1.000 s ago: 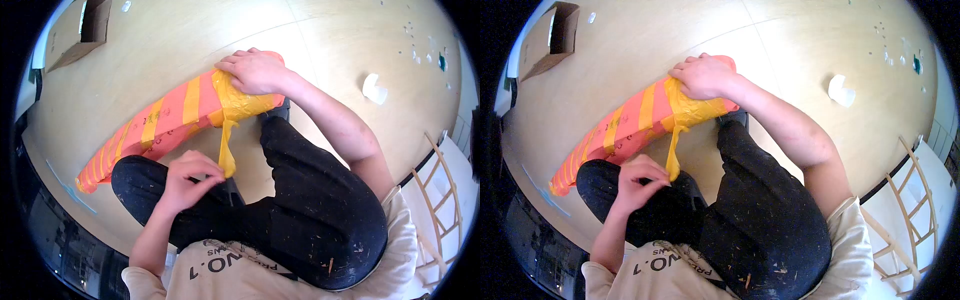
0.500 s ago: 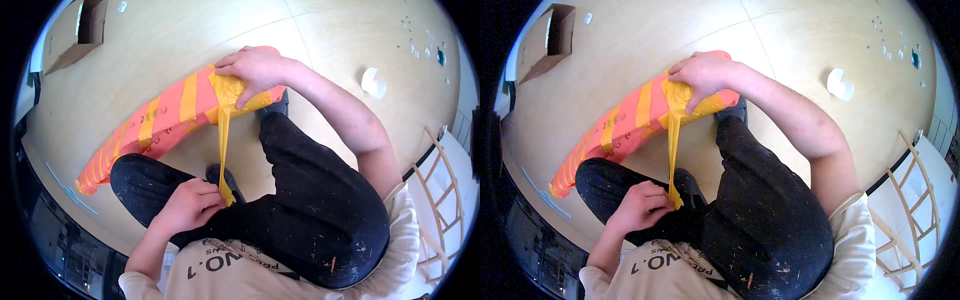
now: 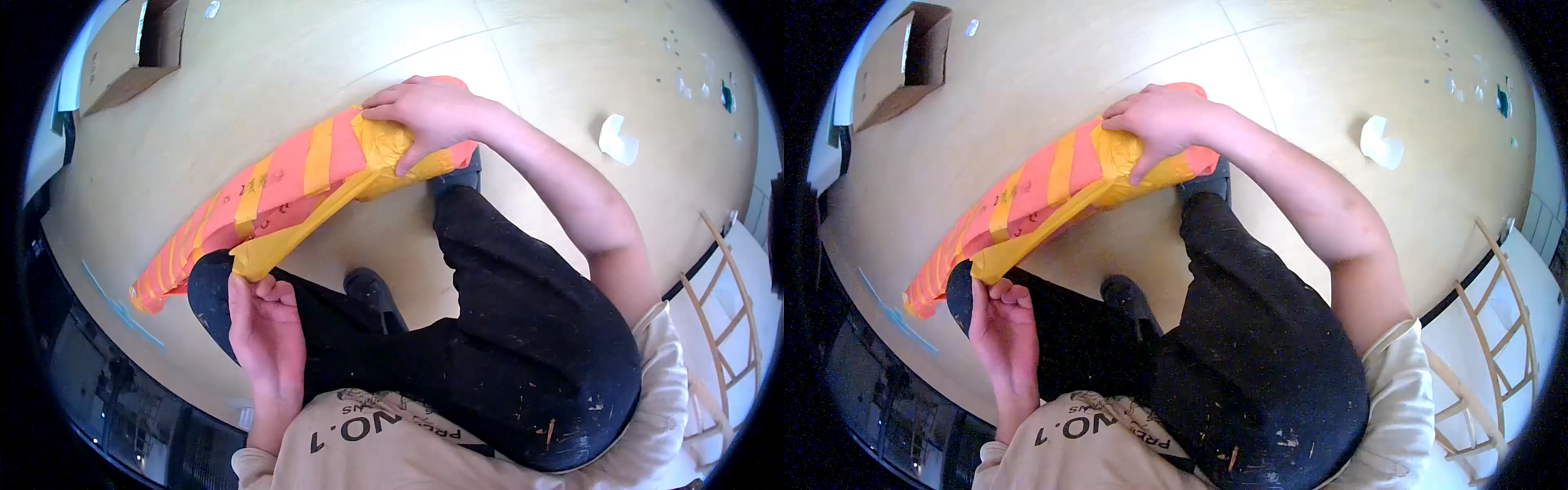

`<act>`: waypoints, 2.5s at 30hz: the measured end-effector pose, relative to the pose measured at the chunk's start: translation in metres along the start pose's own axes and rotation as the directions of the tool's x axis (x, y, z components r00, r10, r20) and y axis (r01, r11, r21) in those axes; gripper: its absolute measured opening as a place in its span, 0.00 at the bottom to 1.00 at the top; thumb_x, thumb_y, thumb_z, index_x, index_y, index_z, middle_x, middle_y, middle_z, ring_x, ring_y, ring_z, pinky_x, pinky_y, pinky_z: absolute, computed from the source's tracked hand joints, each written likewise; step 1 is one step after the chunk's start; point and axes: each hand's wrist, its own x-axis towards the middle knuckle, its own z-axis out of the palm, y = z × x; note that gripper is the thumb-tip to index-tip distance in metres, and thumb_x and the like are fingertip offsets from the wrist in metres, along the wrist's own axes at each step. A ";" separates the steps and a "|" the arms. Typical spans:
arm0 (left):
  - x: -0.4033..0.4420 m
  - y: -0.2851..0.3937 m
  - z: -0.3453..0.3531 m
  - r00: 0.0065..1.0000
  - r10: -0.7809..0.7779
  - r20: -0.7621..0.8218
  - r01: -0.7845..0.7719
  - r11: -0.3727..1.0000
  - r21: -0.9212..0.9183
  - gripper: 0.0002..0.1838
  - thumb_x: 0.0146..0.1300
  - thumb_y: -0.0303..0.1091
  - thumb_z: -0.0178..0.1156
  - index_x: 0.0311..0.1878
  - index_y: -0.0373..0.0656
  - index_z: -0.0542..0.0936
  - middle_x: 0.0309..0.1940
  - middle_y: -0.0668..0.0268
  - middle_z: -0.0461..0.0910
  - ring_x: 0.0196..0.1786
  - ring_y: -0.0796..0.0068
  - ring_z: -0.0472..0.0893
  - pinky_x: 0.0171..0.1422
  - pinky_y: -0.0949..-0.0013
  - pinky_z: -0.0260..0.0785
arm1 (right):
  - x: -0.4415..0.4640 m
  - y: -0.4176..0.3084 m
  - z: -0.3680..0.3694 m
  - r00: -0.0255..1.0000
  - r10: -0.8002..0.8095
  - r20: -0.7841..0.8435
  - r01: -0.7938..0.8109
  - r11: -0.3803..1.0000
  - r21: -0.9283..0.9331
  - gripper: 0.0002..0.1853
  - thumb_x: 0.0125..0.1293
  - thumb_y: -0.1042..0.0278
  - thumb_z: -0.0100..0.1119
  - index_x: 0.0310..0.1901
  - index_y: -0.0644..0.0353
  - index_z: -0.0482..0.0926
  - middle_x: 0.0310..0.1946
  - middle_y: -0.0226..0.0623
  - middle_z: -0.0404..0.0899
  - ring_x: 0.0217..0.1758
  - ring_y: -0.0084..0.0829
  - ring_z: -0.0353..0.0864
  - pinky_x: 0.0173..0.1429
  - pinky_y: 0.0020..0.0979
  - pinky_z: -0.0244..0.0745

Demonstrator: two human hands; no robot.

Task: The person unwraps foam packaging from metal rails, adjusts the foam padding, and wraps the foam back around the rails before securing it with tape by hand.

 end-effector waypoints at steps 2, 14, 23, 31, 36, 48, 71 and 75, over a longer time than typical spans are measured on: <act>0.003 0.005 -0.017 1.000 -0.002 0.005 0.002 0.998 -0.069 0.12 0.81 0.34 0.55 0.58 0.38 0.78 0.47 0.67 0.82 0.44 0.80 0.78 0.56 0.72 0.73 | -0.001 -0.001 -0.001 1.000 0.000 0.005 0.000 1.000 0.003 0.52 0.48 0.37 0.79 0.73 0.58 0.72 0.72 0.43 0.73 0.74 0.45 0.73 0.79 0.46 0.64; 0.034 0.115 -0.025 0.501 0.703 0.505 -0.773 0.101 0.626 0.10 0.70 0.29 0.65 0.51 0.38 0.78 0.48 0.59 0.83 0.57 0.65 0.80 0.67 0.59 0.71 | 0.000 0.000 0.005 1.000 0.002 -0.028 -0.003 1.000 -0.030 0.52 0.48 0.38 0.79 0.73 0.58 0.72 0.73 0.43 0.72 0.76 0.44 0.71 0.79 0.46 0.63; 0.142 -0.016 0.060 0.505 -0.219 0.835 -0.847 -0.311 0.431 0.27 0.55 0.33 0.74 0.60 0.47 0.82 0.61 0.59 0.80 0.65 0.54 0.78 0.73 0.53 0.67 | -0.001 0.000 0.003 1.000 0.019 0.002 -0.019 0.999 -0.030 0.52 0.47 0.39 0.79 0.72 0.59 0.72 0.73 0.43 0.72 0.74 0.45 0.73 0.79 0.47 0.64; 0.186 -0.022 0.075 0.208 -0.497 0.842 -0.974 -0.180 0.134 0.09 0.53 0.29 0.73 0.37 0.43 0.83 0.36 0.65 0.82 0.48 0.59 0.80 0.59 0.55 0.72 | -0.002 -0.003 0.002 1.000 0.018 -0.024 -0.020 0.999 -0.046 0.53 0.46 0.38 0.80 0.72 0.59 0.72 0.73 0.43 0.72 0.74 0.47 0.73 0.79 0.46 0.65; 0.185 -0.017 0.085 0.403 -0.658 0.636 -0.900 -0.160 0.406 0.08 0.59 0.30 0.71 0.36 0.39 0.81 0.31 0.64 0.81 0.36 0.62 0.81 0.45 0.60 0.75 | -0.002 -0.002 0.005 1.000 0.016 -0.025 -0.017 0.999 -0.044 0.53 0.47 0.39 0.80 0.73 0.59 0.72 0.72 0.44 0.72 0.74 0.47 0.72 0.80 0.46 0.64; 0.172 -0.009 0.045 0.666 -0.644 0.376 -0.649 -0.253 0.717 0.17 0.64 0.39 0.74 0.51 0.38 0.85 0.31 0.61 0.82 0.35 0.75 0.79 0.42 0.67 0.73 | -0.002 -0.001 0.005 0.999 0.011 -0.044 -0.012 0.999 -0.039 0.52 0.47 0.39 0.80 0.72 0.58 0.72 0.73 0.43 0.73 0.75 0.46 0.72 0.80 0.46 0.64; 0.123 0.065 0.000 0.907 -0.223 0.358 -0.399 -0.184 0.898 0.06 0.66 0.23 0.68 0.33 0.32 0.82 0.25 0.71 0.81 0.31 0.86 0.75 0.37 0.75 0.68 | -0.001 -0.003 0.005 0.999 0.027 -0.039 -0.029 0.998 -0.053 0.52 0.48 0.38 0.79 0.73 0.57 0.72 0.73 0.41 0.72 0.76 0.43 0.71 0.79 0.46 0.64; 0.092 0.071 0.022 0.885 -0.195 0.423 -0.463 -0.270 0.844 0.08 0.62 0.23 0.72 0.32 0.32 0.81 0.24 0.67 0.80 0.29 0.82 0.75 0.36 0.72 0.68 | -0.002 -0.001 0.006 0.999 0.028 -0.033 -0.029 0.999 -0.044 0.52 0.48 0.38 0.78 0.73 0.57 0.72 0.73 0.40 0.72 0.76 0.42 0.71 0.80 0.46 0.63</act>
